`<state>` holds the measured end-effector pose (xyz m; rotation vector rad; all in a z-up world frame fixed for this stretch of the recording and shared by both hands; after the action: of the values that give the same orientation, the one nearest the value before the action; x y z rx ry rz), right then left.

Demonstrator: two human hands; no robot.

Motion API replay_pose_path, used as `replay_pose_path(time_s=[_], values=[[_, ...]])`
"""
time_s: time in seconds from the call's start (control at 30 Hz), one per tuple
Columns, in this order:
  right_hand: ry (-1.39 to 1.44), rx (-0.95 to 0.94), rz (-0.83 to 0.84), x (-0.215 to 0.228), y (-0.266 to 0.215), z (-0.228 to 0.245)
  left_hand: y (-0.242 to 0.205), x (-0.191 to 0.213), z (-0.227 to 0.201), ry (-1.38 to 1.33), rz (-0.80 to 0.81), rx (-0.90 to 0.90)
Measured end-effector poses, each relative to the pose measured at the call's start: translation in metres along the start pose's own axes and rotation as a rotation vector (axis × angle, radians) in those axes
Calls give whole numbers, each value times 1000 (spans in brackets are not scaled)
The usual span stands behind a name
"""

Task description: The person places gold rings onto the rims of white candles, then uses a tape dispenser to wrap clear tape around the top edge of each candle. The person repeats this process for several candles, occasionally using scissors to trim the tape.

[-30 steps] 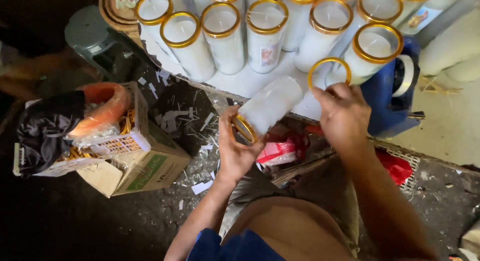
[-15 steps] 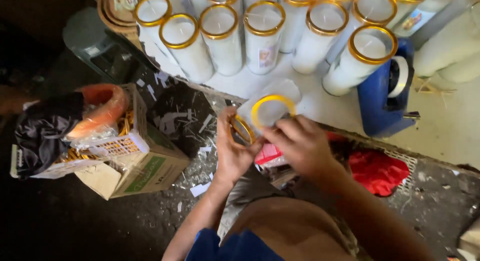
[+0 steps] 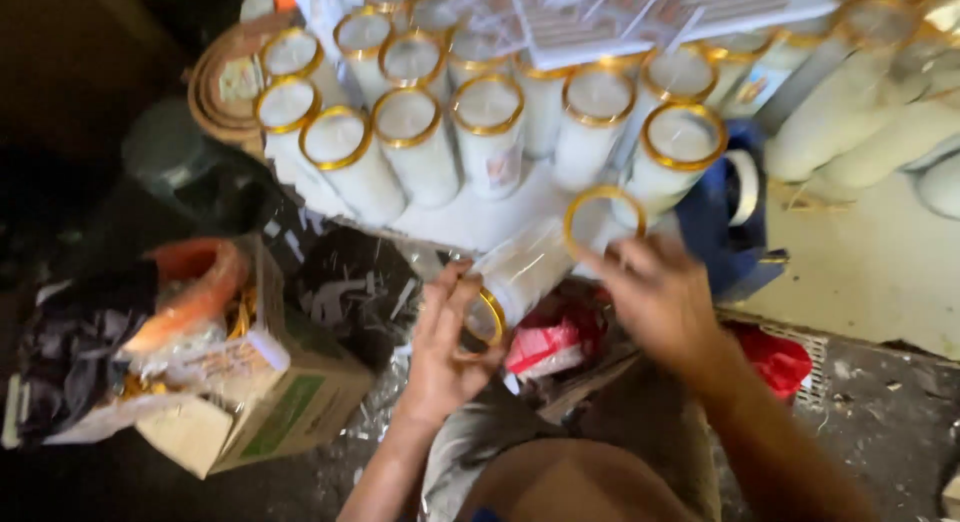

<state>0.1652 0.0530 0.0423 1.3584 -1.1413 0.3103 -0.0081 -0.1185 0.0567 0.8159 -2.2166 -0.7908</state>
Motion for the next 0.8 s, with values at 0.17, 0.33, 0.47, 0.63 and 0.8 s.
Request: replay_pose_path(time_s=[0.17, 0.33, 0.47, 0.63, 0.8], values=[[294, -193, -237, 59, -11, -23, 60, -9, 3, -58, -45, -11], [292, -474, -322, 73, -63, -100, 94, -52, 5, 18, 135, -39], [144, -612, -203, 36, -119, -165, 103, -69, 21, -21, 59, -16], [-16, -826, -19, -30, -185, -209, 94, -86, 43, -69, -84, 24], [-10, -855, -43, -31, -176, -207, 68, -107, 78, -221, -196, 244]])
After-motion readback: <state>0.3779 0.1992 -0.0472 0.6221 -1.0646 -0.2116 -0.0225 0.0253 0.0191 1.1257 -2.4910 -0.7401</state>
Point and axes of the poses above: each hand's wrist, its own y-axis towards the middle knuckle, its own x-axis out of the back of the hand, z = x × y, the point moved 7 cm from there along y, towards the middle knuckle, and after that the axes turned 4 degrees about -y, right-handed, at the moved point
